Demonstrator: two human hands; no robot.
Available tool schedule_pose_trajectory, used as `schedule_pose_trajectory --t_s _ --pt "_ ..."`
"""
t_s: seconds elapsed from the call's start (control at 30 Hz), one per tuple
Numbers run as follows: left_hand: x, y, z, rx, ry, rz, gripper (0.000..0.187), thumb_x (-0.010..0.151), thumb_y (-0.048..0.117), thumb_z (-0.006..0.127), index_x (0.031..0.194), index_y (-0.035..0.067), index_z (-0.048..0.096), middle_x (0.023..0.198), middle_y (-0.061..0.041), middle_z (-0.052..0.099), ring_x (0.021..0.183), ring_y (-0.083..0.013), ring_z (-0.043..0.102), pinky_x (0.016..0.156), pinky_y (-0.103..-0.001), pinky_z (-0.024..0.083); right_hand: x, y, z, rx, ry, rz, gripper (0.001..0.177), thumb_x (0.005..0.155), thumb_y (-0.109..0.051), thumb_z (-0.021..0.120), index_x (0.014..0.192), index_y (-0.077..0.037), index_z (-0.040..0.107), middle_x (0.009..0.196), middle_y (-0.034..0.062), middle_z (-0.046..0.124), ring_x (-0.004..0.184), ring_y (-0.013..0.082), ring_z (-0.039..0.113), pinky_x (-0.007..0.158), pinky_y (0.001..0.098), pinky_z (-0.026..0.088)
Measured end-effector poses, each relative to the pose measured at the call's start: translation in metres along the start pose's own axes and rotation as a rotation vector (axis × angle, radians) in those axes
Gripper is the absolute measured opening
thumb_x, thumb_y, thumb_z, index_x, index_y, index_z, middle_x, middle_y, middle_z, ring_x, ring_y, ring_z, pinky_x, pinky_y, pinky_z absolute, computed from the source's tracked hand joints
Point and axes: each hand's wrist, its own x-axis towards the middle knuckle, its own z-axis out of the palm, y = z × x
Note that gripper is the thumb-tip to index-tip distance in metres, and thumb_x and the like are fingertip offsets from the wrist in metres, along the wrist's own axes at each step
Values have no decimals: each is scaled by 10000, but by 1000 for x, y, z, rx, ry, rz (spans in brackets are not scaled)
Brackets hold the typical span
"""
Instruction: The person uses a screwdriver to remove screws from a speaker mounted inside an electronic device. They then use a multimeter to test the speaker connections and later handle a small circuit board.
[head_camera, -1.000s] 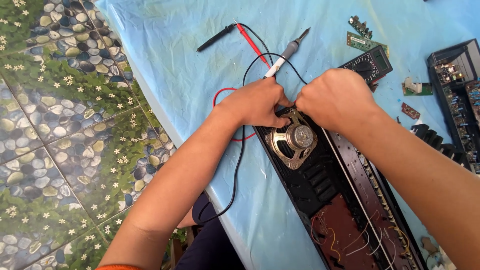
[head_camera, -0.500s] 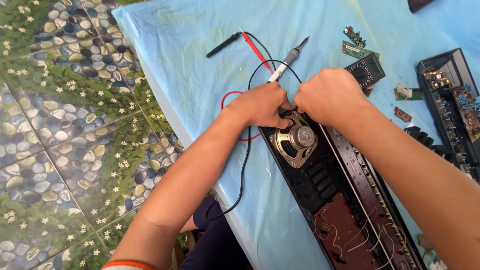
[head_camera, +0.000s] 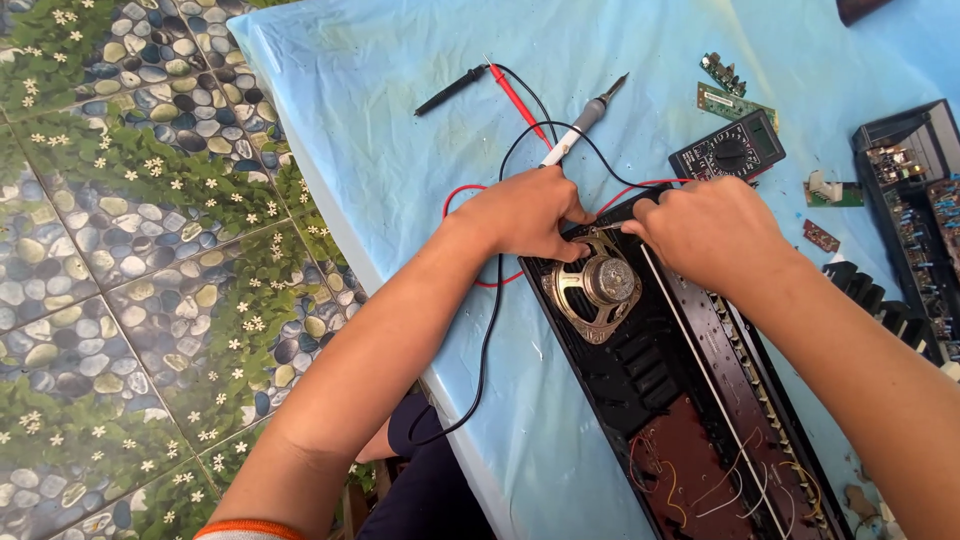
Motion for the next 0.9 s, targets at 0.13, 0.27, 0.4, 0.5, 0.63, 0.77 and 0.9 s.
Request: schedule_pose_trajectory --t_s 0.13,0.27,0.4,0.5,0.63,0.77,0.9 --pt "-1 3 -2 -5 -10 0 402 722 382 792 1074 189 814 708 -163 755 654 -382 725 660 -446 617 5 0 3 -152 146 -75 213 1000 -328 571 850 -237 691 722 2 672 724 204 696 609 316 529" --pt "2 3 -1 0 -5 -9 400 718 404 798 1066 208 814 690 -174 741 646 -391 718 651 -454 609 2 -3 2 -178 186 -99 134 954 -239 593 885 -224 706 769 1 689 710 201 692 595 335 535" --pt "2 0 2 -2 13 0 390 717 402 808 1061 220 814 652 -146 733 613 -366 714 635 -436 607 -1 -4 5 -191 237 -85 151 967 -266 592 851 -238 684 752 -4 666 681 191 685 590 317 513" --pt "2 -1 0 3 6 -8 388 716 405 806 1058 223 814 647 -150 731 617 -379 713 636 -444 608 -3 -5 5 -174 264 -77 155 966 -263 600 838 -231 681 758 -5 665 685 189 690 588 309 514" --pt "2 -1 0 1 -2 -4 385 715 406 806 1058 230 815 646 -140 732 612 -368 713 637 -442 607 -4 -7 4 -147 281 -81 148 957 -227 602 834 -211 683 768 4 655 703 200 687 579 301 509" --pt "3 -3 2 -9 -3 3 387 710 398 809 1062 237 811 625 -109 727 599 -346 711 641 -435 608 -3 -8 1 -157 303 -79 150 957 -231 614 827 -209 685 762 10 659 714 203 687 588 303 511" --pt "2 -1 1 -8 -10 3 388 717 385 807 1067 218 810 631 -116 731 604 -360 712 643 -445 605 -1 -7 -2 -175 302 -91 121 930 -203 621 830 -207 689 733 11 644 686 209 670 571 316 501"
